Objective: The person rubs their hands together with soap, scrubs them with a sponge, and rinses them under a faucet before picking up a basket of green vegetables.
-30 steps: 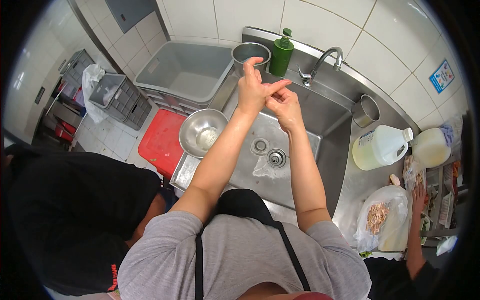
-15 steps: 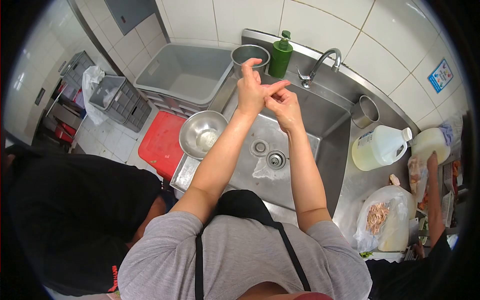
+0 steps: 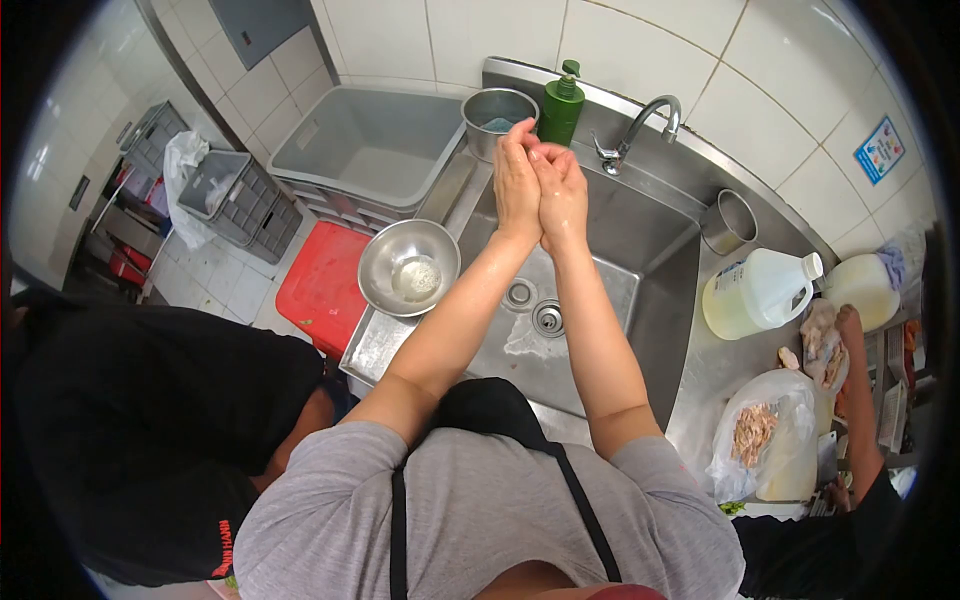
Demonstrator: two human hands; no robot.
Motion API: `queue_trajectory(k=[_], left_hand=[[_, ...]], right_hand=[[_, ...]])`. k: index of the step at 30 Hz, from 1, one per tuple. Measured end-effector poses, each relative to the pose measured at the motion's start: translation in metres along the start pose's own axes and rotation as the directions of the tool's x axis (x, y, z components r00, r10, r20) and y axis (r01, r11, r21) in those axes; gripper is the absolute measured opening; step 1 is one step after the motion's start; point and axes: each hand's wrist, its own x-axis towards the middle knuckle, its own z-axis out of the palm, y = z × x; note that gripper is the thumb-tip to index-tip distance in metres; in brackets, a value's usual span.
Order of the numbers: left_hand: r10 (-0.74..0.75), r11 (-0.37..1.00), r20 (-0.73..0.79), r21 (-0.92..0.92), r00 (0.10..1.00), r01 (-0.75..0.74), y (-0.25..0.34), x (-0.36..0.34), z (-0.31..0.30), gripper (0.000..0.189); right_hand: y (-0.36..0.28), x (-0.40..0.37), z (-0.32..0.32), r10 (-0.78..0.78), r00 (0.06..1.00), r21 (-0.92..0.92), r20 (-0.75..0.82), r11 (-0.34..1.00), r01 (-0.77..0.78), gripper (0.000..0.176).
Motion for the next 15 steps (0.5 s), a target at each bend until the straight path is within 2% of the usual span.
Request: queue_trajectory(k=[1,2,3,4,5,7,9,10,11,13,14,15], left_hand=[[0.179,0.971,-0.062,0.169,0.982,-0.167,0.000,0.000,0.001,0.065],[0.133,0.979,0.025,0.150,0.991,-0.135,-0.008,-0.001,0.003,0.067],[0.130,0.980,0.028,0.150,0.991,-0.132,-0.015,0.001,0.005,0.067],[0.108,0.945,0.030,0.307,0.994,-0.112,-0.023,0.004,0.007,0.069],[0.091,0.885,0.027,0.455,0.996,-0.093,-0.028,0.008,0.006,0.071],[0.040,0.882,0.047,0.467,0.998,-0.057,-0.028,0.017,-0.003,0.072],[-0.098,0.647,0.144,0.761,0.985,-0.047,-0.038,0.025,-0.005,0.070],[-0.059,0.502,0.190,0.854,0.980,-0.136,-0.038,0.018,-0.002,0.065],[-0.054,0.499,0.194,0.855,0.980,-0.142,-0.038,0.011,0.001,0.065],[0.147,0.711,0.271,0.640,0.951,-0.292,-0.038,-0.010,0.009,0.064],[0.132,0.436,0.337,0.825,0.932,-0.360,-0.036,-0.018,0.016,0.063],[0.132,0.437,0.339,0.823,0.931,-0.362,-0.032,-0.022,0.013,0.063]], right_hand=[[0.001,0.007,0.001,-0.001,1.000,0.001,-0.003,1.000,0.001,0.024],[0.001,0.011,0.003,-0.023,0.999,-0.008,-0.031,1.000,0.023,0.031],[0.002,0.012,0.003,-0.042,0.997,-0.020,-0.059,0.999,0.041,0.039],[0.005,0.012,0.001,-0.151,0.988,-0.295,0.040,0.943,0.156,0.050],[0.027,0.011,-0.005,-0.239,0.939,-0.332,0.247,0.889,0.314,0.053],[0.020,-0.033,0.009,-0.275,0.891,-0.548,0.361,0.710,0.441,0.056],[0.020,-0.065,0.018,-0.260,0.889,-0.494,0.377,0.755,0.431,0.056],[0.020,-0.068,0.020,-0.275,0.896,-0.581,0.350,0.686,0.438,0.058],[0.015,-0.055,0.019,-0.278,0.896,-0.579,0.345,0.689,0.437,0.058],[-0.001,-0.007,0.008,-0.282,0.809,-0.689,0.515,0.426,0.587,0.059],[0.007,0.008,0.002,-0.280,0.812,-0.691,0.512,0.427,0.583,0.059],[0.026,0.023,-0.004,-0.241,0.771,-0.793,0.589,0.012,0.609,0.060]])
